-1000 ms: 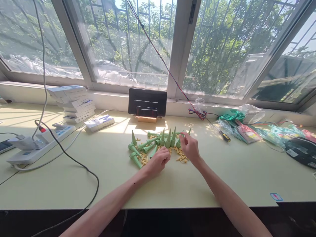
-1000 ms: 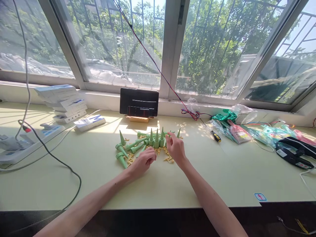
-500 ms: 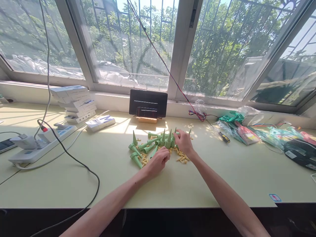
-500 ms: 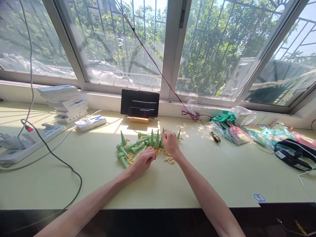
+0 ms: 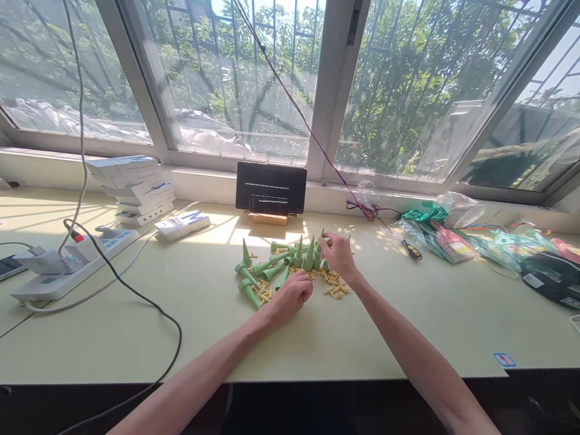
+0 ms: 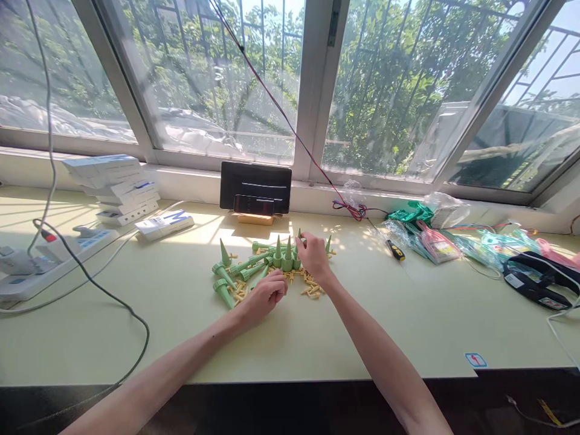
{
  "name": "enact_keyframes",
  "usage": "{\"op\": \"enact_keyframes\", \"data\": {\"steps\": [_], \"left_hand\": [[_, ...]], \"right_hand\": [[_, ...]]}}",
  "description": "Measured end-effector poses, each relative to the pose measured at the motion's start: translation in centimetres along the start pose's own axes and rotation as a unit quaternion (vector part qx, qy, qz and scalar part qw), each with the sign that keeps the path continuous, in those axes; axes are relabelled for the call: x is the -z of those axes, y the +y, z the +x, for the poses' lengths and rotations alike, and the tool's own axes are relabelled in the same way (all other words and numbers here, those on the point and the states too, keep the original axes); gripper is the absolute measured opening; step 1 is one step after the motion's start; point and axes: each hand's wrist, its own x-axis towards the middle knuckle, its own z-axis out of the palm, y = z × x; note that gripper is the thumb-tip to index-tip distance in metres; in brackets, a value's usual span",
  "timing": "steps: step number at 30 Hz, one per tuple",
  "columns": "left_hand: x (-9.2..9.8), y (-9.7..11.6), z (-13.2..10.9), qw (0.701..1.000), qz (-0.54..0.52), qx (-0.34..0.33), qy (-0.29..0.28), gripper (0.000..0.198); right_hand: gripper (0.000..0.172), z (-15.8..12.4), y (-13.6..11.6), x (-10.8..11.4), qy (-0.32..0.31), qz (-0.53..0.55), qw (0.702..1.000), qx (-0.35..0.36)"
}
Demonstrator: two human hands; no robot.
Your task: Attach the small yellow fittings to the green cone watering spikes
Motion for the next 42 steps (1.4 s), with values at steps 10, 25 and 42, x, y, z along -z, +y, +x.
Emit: {"op": "enact_keyframes", "data": {"steps": [10, 25, 42], "left_hand": [[0.0, -0.2, -0.1, 1.0, -0.011, -0.006, -0.021, 0.028], [1.8, 1.2, 0.5, 0.999, -0.019, 0.013, 0.037, 0.031], [1.8, 1.6, 0.8, 0.995, 0.027, 0.092, 0.032, 0.034]], "right_hand": [[0.031, 1.4, -2.1, 2.3, 0.021, 0.03, 0.999, 0.001], [0.034, -4.8, -2.2, 1.4, 0.142, 0.059, 0.985, 0.073], [0.036, -7.7, 1.5, -2.5, -0.014, 0.197, 0.979, -0.048]]}}
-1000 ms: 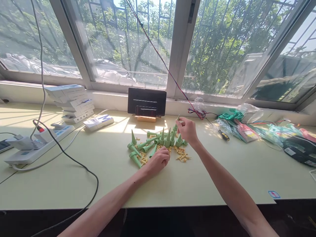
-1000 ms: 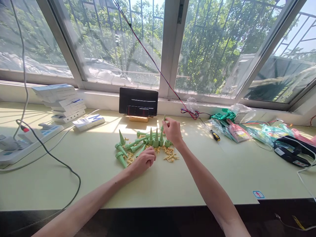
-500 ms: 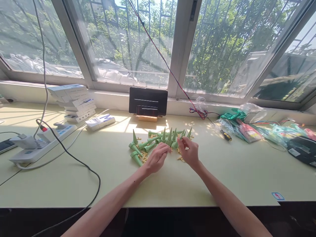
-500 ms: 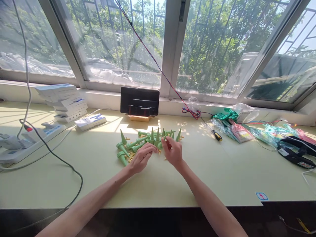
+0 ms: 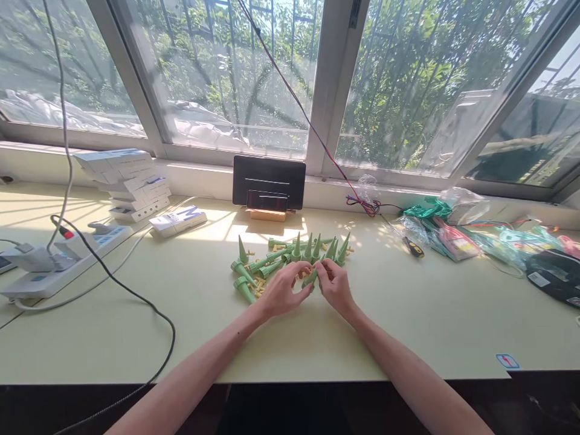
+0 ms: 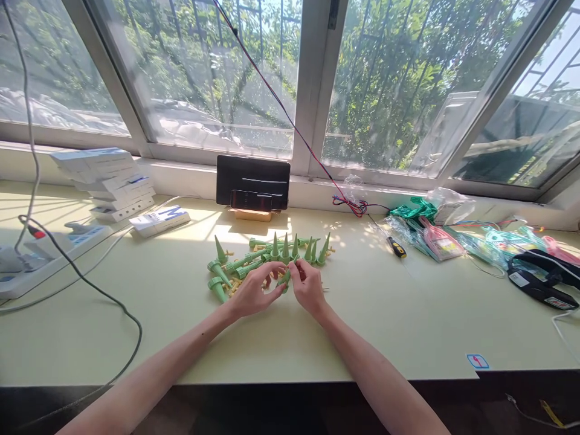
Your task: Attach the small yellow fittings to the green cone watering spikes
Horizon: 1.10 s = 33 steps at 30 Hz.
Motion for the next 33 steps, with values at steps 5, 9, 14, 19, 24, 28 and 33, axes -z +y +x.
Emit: {"op": "enact_keyframes", "data": {"steps": [5, 9, 14, 19, 24, 28, 33], "left_hand": [[-0.3, -0.1, -0.3, 0.999, -0.005, 0.019, -0.034, 0.039], [-0.4, -0.2, -0.3, 0.999, -0.011, 0.022, -0.022, 0.038], [0.0, -0.4, 0.0, 0.999, -0.025, 0.036, 0.025, 0.037], [0.4, -0.6, 0.1, 0.994, -0.056, 0.054, 0.074, 0.039], [0.6, -0.7, 0.2, 0.992, -0.073, 0.062, 0.08, 0.04], [1.3, -0.9, 0.4, 0.99, -0.066, 0.044, 0.116, 0.038], [2.7, -1.8, 0.7, 0.985, -0.048, 0.044, 0.157, 0.037]], "right_hand": [[0.036, 0.0, -0.3, 0.2, -0.006, 0.028, 1.0, -0.003], [0.036, 0.1, -0.6, 0.3, -0.001, 0.048, 0.999, -0.001], [0.044, 0.2, -0.7, 0.3, 0.035, 0.048, 0.998, 0.007], [0.06, 0.3, -0.2, 0.0, 0.041, -0.009, 0.999, -0.002], [0.058, 0.2, 0.0, -0.4, -0.008, -0.044, 0.999, 0.0], [0.057, -0.1, -0.3, -0.6, -0.04, -0.063, 0.997, 0.015], [0.056, -0.4, -0.3, -1.1, -0.071, -0.065, 0.995, 0.018]]}}
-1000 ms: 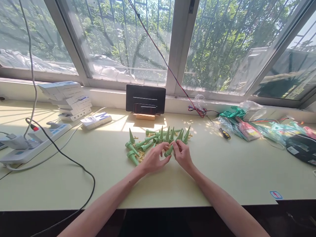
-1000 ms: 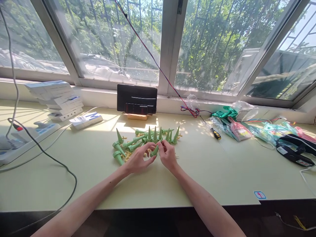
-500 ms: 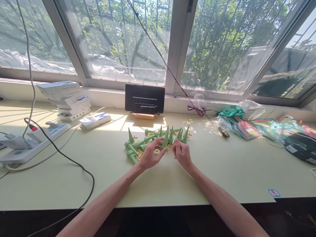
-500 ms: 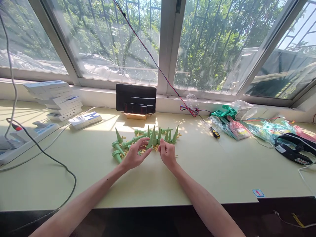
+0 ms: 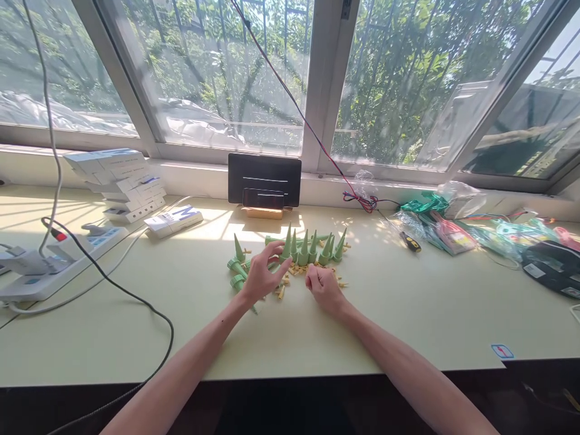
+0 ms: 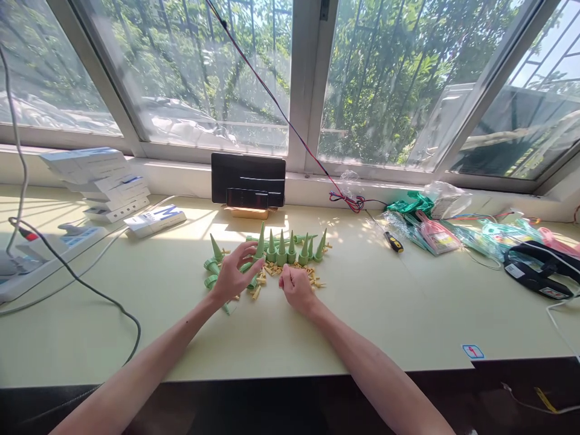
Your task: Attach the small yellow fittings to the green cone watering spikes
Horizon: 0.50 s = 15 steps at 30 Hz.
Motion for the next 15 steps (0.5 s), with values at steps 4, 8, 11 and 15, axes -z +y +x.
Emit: {"op": "enact_keyframes", "data": {"steps": [4, 8, 11, 15], "left_hand": [[0.53, -0.43, 0.4, 0.999, 0.018, -0.002, 0.031, 0.035], [0.72, -0.33, 0.73, 0.999, 0.019, 0.002, 0.044, 0.034], [0.85, -0.12, 0.9, 0.998, 0.016, 0.006, 0.057, 0.033], [0.98, 0.0, 1.0, 0.997, 0.018, 0.015, 0.074, 0.032]], "right_hand": [[0.054, -0.09, 0.12, -0.26, -0.018, -0.002, 1.0, 0.004], [0.044, -0.27, 0.01, -0.32, -0.025, 0.021, 0.999, 0.009], [0.022, -0.49, -0.25, -0.38, -0.046, 0.016, 0.999, 0.023], [0.014, -0.88, -0.63, -0.65, -0.08, -0.027, 0.994, 0.067]]}}
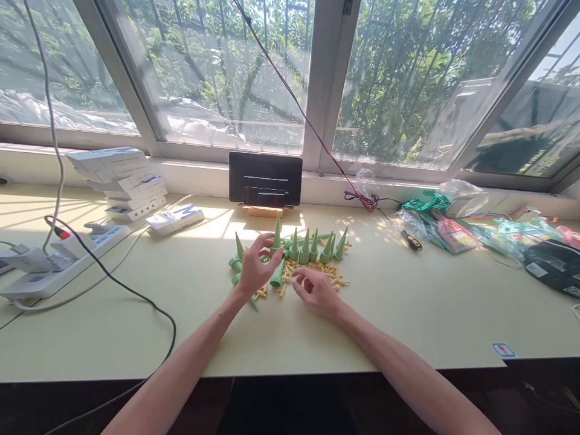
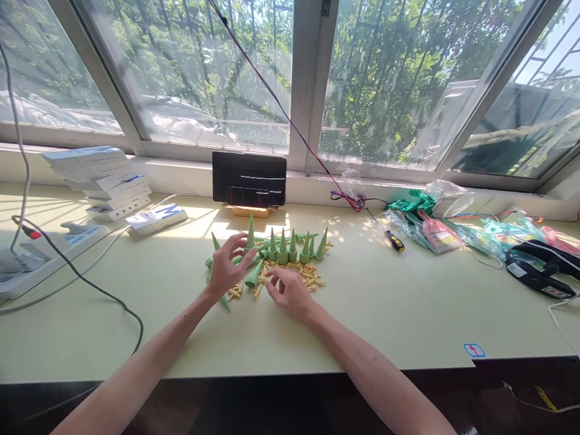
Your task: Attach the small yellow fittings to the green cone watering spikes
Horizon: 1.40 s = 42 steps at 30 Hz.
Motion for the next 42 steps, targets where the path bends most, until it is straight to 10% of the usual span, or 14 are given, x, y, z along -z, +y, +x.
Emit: {"op": "enact_keyframes", "data": {"steps": [11, 42], "left_hand": [[-0.2, 0.2, -0.1, 1.0, 0.013, 0.001, -0.004, 0.032], [-1.9, -0.2, -2.3, 0.992, 0.036, -0.071, -0.1, 0.034]], "right_hand": [[0.022, -0.5, -0.4, -1.0, -0.112, -0.149, 0.981, 0.059], [0.023, -0.3, -0.4, -0.5, -0.105, -0.273, 0.956, 0.017]]}}
